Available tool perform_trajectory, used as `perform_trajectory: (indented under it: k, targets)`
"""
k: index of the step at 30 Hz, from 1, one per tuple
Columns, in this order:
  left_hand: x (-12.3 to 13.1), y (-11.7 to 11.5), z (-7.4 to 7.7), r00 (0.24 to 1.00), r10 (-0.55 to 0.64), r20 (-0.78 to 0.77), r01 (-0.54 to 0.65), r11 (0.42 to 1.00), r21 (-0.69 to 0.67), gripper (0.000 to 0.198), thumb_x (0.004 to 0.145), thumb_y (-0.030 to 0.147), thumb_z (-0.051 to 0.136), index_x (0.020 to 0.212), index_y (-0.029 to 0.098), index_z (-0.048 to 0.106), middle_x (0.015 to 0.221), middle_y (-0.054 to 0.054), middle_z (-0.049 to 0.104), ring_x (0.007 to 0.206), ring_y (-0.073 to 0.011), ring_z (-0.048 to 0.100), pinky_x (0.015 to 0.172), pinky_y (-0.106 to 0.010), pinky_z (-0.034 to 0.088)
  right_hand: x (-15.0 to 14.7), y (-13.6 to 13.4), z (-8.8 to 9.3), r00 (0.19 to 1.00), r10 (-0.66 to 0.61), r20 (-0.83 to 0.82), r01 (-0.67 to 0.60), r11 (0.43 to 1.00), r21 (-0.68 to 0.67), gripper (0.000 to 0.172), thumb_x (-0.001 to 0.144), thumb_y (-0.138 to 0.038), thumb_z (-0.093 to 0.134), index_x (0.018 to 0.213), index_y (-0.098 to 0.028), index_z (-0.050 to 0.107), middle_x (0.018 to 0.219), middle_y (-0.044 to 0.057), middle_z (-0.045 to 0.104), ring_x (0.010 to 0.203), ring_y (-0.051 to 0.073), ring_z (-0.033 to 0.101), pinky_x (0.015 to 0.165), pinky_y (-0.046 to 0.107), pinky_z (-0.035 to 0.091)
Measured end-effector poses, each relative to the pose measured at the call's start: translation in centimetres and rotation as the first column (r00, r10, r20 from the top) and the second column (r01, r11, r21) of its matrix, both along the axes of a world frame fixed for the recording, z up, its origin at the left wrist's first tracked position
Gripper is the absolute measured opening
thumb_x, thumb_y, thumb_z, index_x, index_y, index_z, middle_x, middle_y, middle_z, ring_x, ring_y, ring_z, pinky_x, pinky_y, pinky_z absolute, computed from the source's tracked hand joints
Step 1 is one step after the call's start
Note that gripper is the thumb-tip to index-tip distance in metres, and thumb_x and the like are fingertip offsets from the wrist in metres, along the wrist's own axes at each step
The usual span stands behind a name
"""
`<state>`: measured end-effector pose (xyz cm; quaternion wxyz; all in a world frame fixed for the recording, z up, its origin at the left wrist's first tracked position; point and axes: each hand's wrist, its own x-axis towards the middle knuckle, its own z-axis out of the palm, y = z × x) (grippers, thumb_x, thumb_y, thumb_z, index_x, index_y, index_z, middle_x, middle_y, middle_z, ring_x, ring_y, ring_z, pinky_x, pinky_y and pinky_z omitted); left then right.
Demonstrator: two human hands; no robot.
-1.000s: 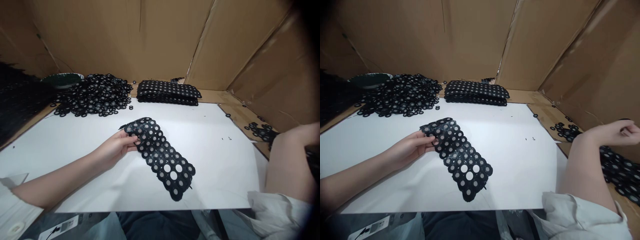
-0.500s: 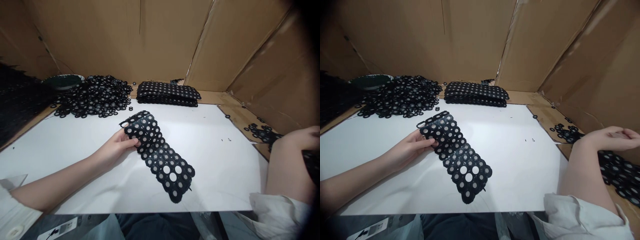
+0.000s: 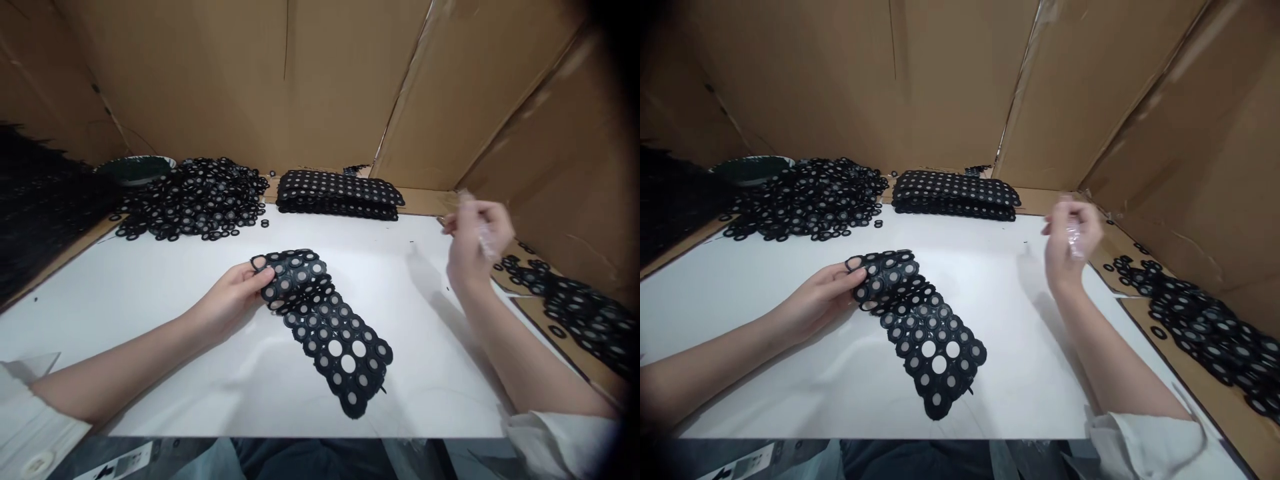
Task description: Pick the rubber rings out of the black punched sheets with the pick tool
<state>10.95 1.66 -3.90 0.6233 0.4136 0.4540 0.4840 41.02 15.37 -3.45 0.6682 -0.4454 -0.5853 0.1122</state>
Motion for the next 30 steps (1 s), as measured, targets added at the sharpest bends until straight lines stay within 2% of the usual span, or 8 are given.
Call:
perform_trajectory:
  k: [3,6,9,11,15,20,25,30]
  targets:
    - [0.3,-0.2,0.2,0.999,0.034,0.018,-0.035,0.999,0.038,0.02,0.078,0.022,0.055,0.098,0.018,0.057,0.096,-0.006,0.064,0.085,-0.0173,0.058,0.074,-0.029,0.045,-5.4,-3.4,0.5,0.945,0.325,0.034,-0.323,0.944,-0.065,0.017,0.083,-0.034,0.045,0.078,-0.019,0.052,0.067,0.001,0.054,0.059,0.011,0.052,0.058,0.028,0.042]
    - [0.2,-0.2,0.0,0.998,0.066,0.003,-0.066,0.994,0.089,0.032,0.076,0.021,0.058,0.108,0.022,0.051,0.107,-0.005,0.061,0.095,-0.0186,0.057,0.08,-0.031,0.044,-9.1,-6.3,1.1,0.792,0.61,-0.035,-0.602,0.77,-0.21,0.014,0.084,-0.028,0.043,0.096,-0.021,0.047,0.067,-0.002,0.056,0.062,0.011,0.054,0.066,0.031,0.046]
    - [-0.2,-0.1,-0.6,0.996,0.081,-0.03,-0.076,0.988,0.133,0.033,0.075,0.023,0.059,0.107,0.021,0.05,0.11,-0.005,0.06,0.096,-0.02,0.057,0.081,-0.033,0.045,-11.0,-8.0,1.0,0.633,0.765,-0.121,-0.758,0.578,-0.303,0.009,0.084,-0.026,0.044,0.092,-0.021,0.043,0.064,-0.004,0.055,0.067,0.011,0.055,0.075,0.033,0.045]
    - [-0.4,0.0,-0.9,0.996,0.087,-0.032,-0.081,0.985,0.151,0.032,0.075,0.023,0.059,0.106,0.02,0.05,0.109,-0.006,0.061,0.095,-0.0209,0.058,0.08,-0.033,0.046,-11.6,-8.3,0.4,0.593,0.791,-0.152,-0.783,0.522,-0.339,0.01,0.083,-0.027,0.047,0.089,-0.022,0.042,0.067,-0.004,0.052,0.07,0.011,0.055,0.075,0.032,0.045]
    - [-0.4,0.2,-1.1,1.0,0.029,0.008,-0.03,0.99,0.138,0.034,0.076,0.021,0.058,0.109,0.019,0.05,0.11,-0.008,0.061,0.095,-0.0227,0.058,0.077,-0.034,0.047,-11.6,-8.0,-1.4,0.622,0.773,-0.126,-0.747,0.537,-0.393,0.011,0.082,-0.031,0.049,0.083,-0.022,0.044,0.078,-0.001,0.048,0.074,0.012,0.052,0.074,0.03,0.043]
    - [-0.4,0.2,-1.2,0.997,-0.062,0.037,0.056,0.987,0.154,0.031,0.076,0.018,0.058,0.107,0.018,0.054,0.108,-0.008,0.062,0.099,-0.0237,0.058,0.083,-0.036,0.046,-11.3,-7.6,-2.5,0.676,0.737,-0.015,-0.683,0.619,-0.389,0.016,0.083,-0.031,0.047,0.072,-0.02,0.048,0.096,0.003,0.049,0.1,0.017,0.047,0.094,0.036,0.033]
    - [-0.3,0.1,-1.1,0.993,-0.105,0.045,0.096,0.98,0.174,0.026,0.077,0.018,0.058,0.103,0.016,0.059,0.104,-0.01,0.064,0.101,-0.0254,0.057,0.085,-0.038,0.046,-11.3,-8.1,-2.4,0.547,0.82,-0.168,-0.782,0.428,-0.453,0.02,0.087,-0.033,0.04,0.074,-0.02,0.048,0.092,0.002,0.057,0.108,0.019,0.048,0.093,0.036,0.033]
    - [-0.2,0.1,-0.9,0.998,-0.054,0.031,0.049,0.986,0.159,0.028,0.075,0.018,0.059,0.103,0.016,0.058,0.108,-0.01,0.062,0.102,-0.026,0.056,0.087,-0.04,0.045,-11.2,-8.3,-2.6,0.584,0.801,-0.13,-0.744,0.465,-0.479,0.022,0.087,-0.033,0.038,0.073,-0.021,0.05,0.079,0.001,0.056,0.096,0.018,0.053,0.086,0.033,0.035]
